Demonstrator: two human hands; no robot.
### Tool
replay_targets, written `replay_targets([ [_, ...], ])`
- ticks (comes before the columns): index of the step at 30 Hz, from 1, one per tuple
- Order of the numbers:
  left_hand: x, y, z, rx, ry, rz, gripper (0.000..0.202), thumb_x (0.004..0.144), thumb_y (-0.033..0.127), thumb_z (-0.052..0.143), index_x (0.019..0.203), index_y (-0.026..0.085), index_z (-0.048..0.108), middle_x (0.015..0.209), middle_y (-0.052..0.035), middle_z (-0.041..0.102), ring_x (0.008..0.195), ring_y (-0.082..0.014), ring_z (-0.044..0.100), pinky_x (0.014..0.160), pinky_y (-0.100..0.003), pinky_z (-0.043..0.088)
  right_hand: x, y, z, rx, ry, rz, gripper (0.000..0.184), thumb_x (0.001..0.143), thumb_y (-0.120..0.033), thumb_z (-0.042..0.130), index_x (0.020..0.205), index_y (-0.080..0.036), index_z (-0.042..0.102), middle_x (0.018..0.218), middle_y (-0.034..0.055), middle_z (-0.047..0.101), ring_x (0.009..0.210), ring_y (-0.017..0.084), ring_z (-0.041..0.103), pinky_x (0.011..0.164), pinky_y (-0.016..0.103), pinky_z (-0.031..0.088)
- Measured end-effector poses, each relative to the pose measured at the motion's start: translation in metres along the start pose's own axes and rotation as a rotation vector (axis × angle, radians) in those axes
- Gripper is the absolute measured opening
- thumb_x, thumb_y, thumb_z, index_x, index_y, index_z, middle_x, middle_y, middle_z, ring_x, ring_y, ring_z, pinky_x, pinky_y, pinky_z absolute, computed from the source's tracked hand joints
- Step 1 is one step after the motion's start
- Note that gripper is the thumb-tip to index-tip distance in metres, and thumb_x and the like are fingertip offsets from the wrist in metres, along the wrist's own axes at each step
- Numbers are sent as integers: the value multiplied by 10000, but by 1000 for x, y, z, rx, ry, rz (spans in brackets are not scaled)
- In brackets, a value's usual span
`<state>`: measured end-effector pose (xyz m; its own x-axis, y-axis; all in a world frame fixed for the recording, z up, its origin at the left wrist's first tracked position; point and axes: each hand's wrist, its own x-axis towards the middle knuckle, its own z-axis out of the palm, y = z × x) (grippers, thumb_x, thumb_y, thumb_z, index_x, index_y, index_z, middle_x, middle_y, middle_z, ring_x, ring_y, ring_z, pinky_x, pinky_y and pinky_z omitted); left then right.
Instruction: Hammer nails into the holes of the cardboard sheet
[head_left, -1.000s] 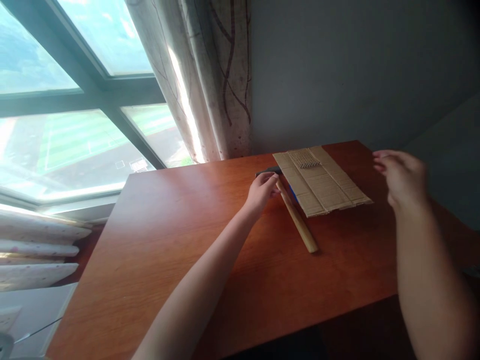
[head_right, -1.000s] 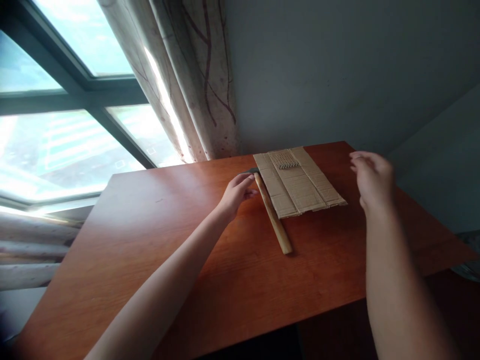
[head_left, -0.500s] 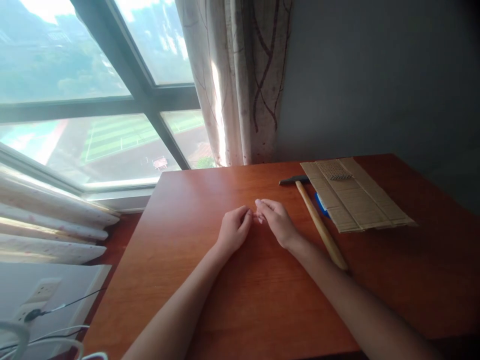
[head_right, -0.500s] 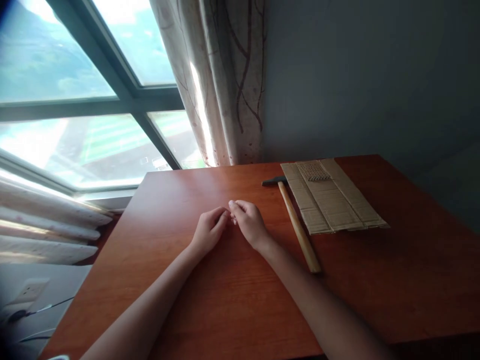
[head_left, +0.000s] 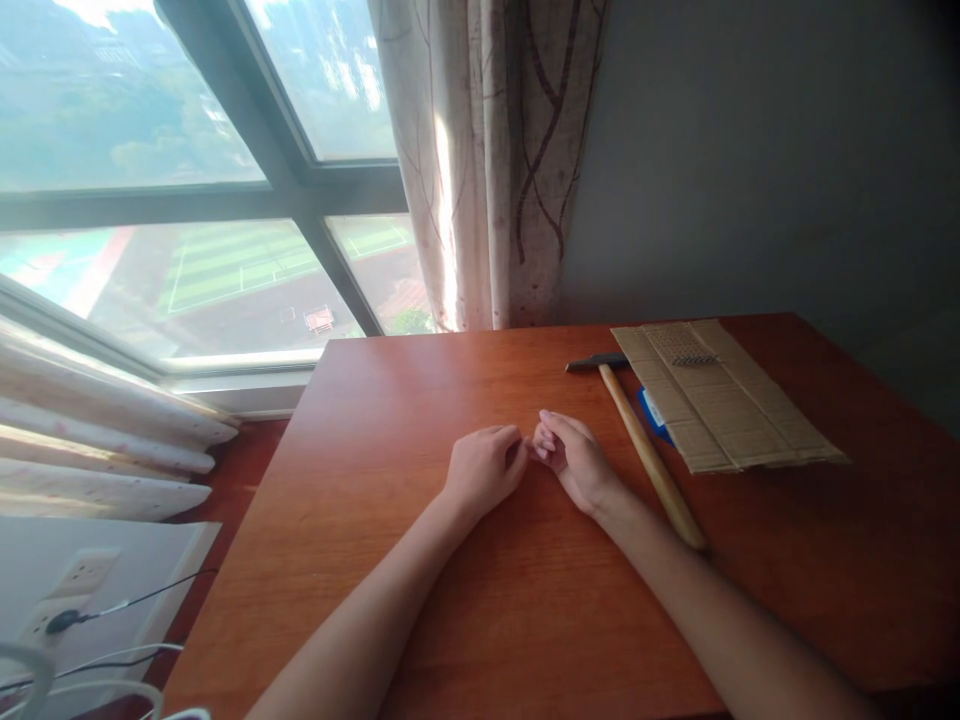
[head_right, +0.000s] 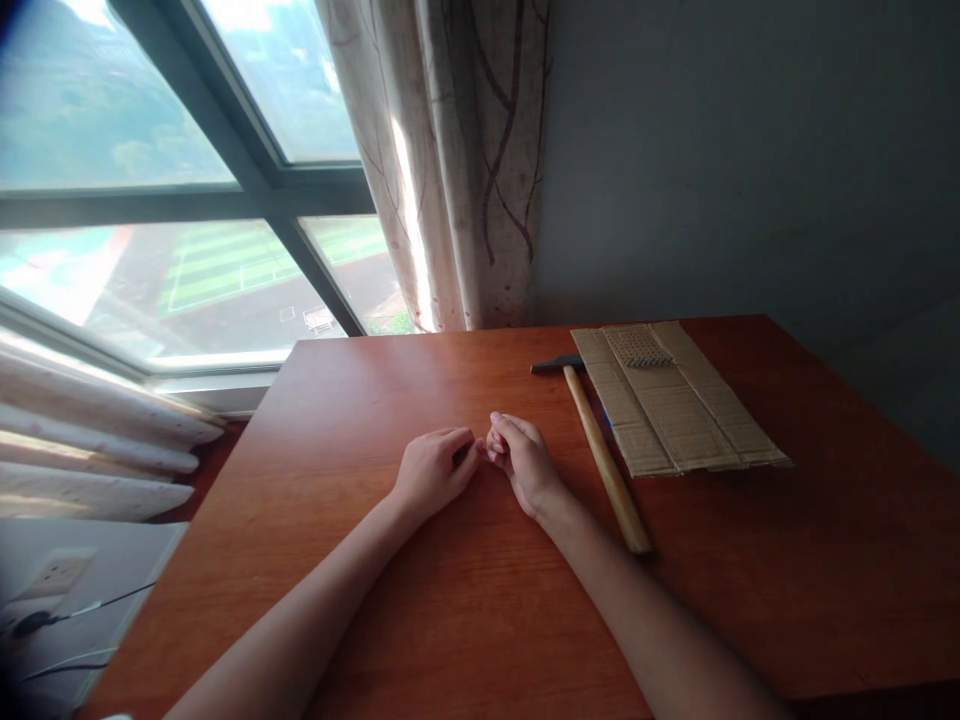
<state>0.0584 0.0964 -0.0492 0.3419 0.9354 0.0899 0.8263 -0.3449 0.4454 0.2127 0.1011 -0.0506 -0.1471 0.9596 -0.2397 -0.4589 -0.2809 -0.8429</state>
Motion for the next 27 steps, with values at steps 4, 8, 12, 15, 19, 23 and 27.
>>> replay_targets([
  [4, 1, 0, 0, 9, 6, 1, 316, 970, 321, 453, 692, 217, 563, 757, -48, 697, 661, -179, 595, 613, -291, 312, -2, 0, 2, -7, -4, 5, 454, 775, -492, 754, 549, -208, 480, 583, -26, 447, 579, 119, 404, 601, 282, 359],
  [8, 2, 0, 0, 14, -5, -9, 332, 981, 338, 443, 706, 219, 585, 776, -55, 713, 680, -186, 613, 612, -290, 308, -2, 0, 1, -9, -2, 16, 446, 759, -494, 765, 553, -212, 488, 583, -25, 447, 580, 124, 397, 597, 285, 366],
  [12, 2, 0, 0, 17, -11, -14, 353, 993, 352, 421, 708, 219, 581, 774, -56, 717, 684, -190, 620, 618, -291, 308, -2, -1, 0, -14, 3, 28, 452, 761, -495, 763, 549, -214, 479, 583, -21, 451, 583, 126, 405, 597, 284, 377],
  [15, 3, 0, 0, 14, -7, -26, 360, 998, 357, 409, 705, 219, 569, 774, -58, 714, 679, -191, 613, 617, -296, 294, -1, -3, 1, -16, 5, 34, 456, 750, -497, 769, 548, -214, 474, 584, -19, 453, 581, 124, 406, 594, 282, 381],
  [19, 4, 0, 1, -30, -7, -52, 362, 995, 362, 405, 689, 221, 538, 758, -64, 694, 659, -198, 582, 618, -315, 258, -2, -4, 2, -10, 4, 41, 448, 751, -487, 764, 549, -209, 476, 586, -19, 451, 586, 121, 397, 602, 282, 390],
  [23, 3, -1, 1, -80, -3, -53, 388, 1006, 402, 381, 684, 231, 513, 755, -68, 673, 648, -218, 546, 630, -340, 232, -2, -4, 1, 9, -14, 52, 447, 802, -466, 727, 544, -209, 467, 593, -18, 434, 604, 130, 392, 650, 300, 429],
  [27, 4, -1, 3, -63, -6, -62, 388, 1016, 420, 356, 706, 232, 498, 783, -77, 673, 662, -230, 543, 631, -346, 222, -2, -5, -2, 34, -23, 62, 446, 841, -434, 686, 537, -203, 455, 596, -23, 412, 616, 128, 384, 712, 307, 456],
])
